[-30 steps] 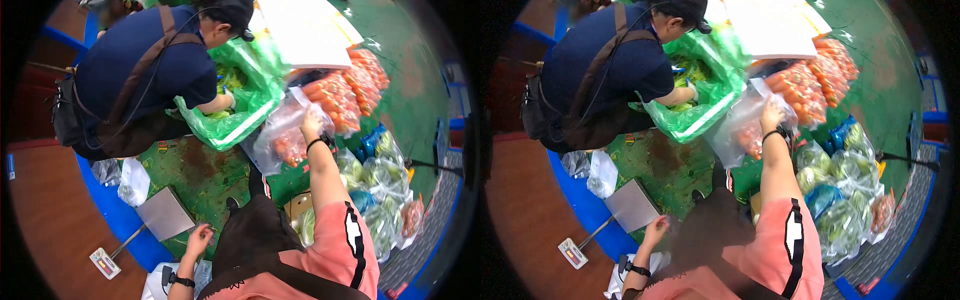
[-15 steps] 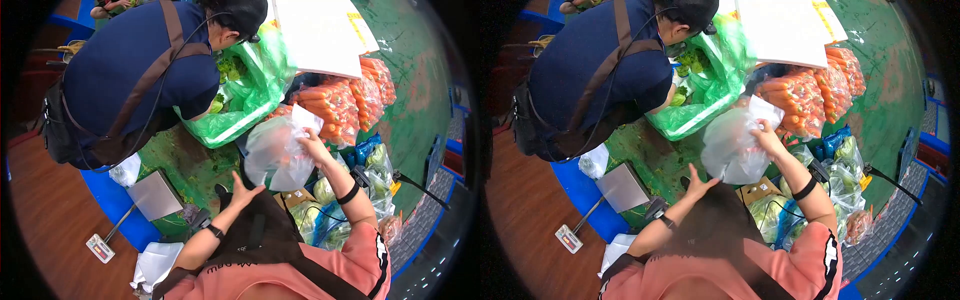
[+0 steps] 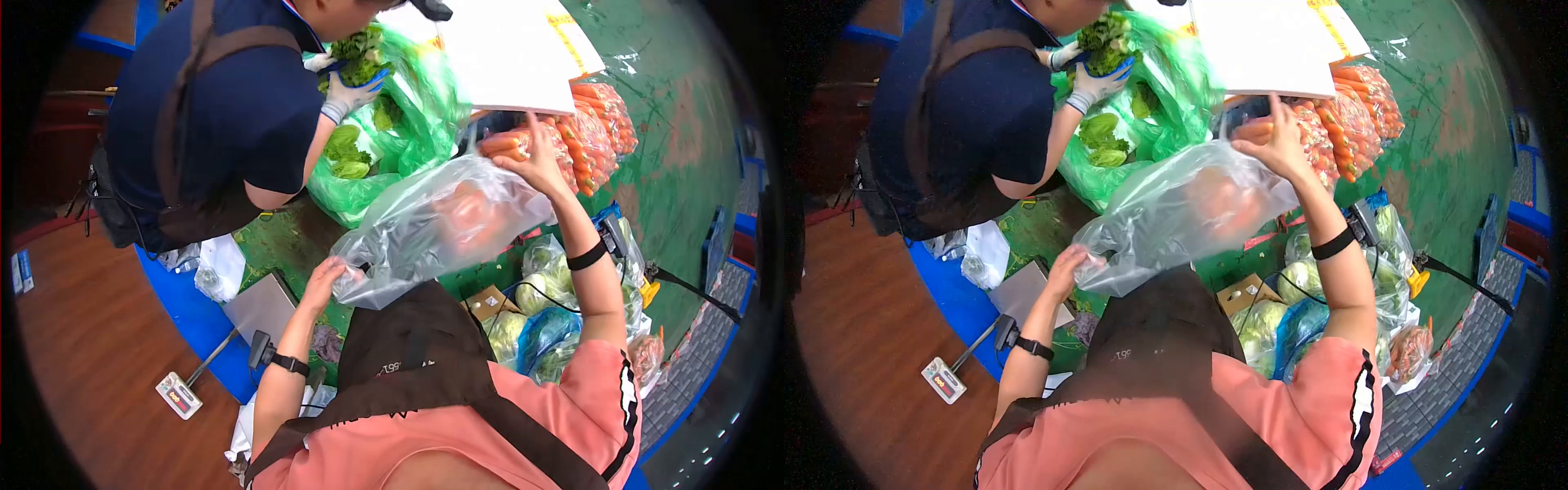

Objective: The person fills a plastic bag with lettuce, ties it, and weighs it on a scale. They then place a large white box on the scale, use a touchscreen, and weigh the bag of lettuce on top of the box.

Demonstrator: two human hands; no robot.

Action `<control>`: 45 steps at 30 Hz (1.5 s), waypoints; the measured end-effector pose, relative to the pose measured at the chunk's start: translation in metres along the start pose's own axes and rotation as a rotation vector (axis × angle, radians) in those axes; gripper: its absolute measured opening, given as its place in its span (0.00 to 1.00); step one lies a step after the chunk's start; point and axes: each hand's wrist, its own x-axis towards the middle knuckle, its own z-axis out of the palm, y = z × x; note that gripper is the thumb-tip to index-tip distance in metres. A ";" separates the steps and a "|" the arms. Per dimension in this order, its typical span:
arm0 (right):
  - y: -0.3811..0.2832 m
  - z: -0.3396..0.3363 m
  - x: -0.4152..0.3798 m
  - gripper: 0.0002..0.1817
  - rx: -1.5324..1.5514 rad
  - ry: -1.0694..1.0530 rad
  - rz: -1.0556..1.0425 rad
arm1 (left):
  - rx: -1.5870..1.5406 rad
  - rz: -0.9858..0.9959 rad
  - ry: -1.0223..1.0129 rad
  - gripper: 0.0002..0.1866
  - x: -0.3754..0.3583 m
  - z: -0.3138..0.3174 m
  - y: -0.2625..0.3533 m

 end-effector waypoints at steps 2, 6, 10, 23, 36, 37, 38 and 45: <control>0.006 0.009 -0.008 0.65 -0.109 0.156 0.132 | -0.246 -0.105 -0.062 0.11 -0.032 0.028 0.065; -0.066 0.051 -0.078 0.52 -0.232 0.309 -0.138 | -0.590 -0.177 -0.139 0.11 -0.051 0.022 0.090; -0.145 0.153 -0.153 0.41 0.086 -0.638 -0.602 | -0.962 -0.182 -0.153 0.12 -0.057 0.001 0.095; -0.176 0.040 -0.110 0.06 0.018 -0.987 -0.568 | -1.056 -0.167 -0.030 0.11 -0.108 -0.097 0.122; -0.082 0.134 -0.136 0.10 -0.050 -1.000 -0.464 | -0.923 -0.433 -0.096 0.13 -0.099 -0.061 0.057; -0.081 0.132 -0.136 0.10 -0.073 -0.975 -0.444 | -0.912 -0.438 -0.110 0.13 -0.097 -0.054 0.055; -0.076 0.132 -0.137 0.10 -0.108 -0.982 -0.437 | -0.902 -0.442 -0.125 0.13 -0.093 -0.048 0.052; -0.041 0.122 -0.136 0.09 -0.223 -0.970 -0.409 | -0.766 -0.455 -0.089 0.11 -0.080 0.002 0.050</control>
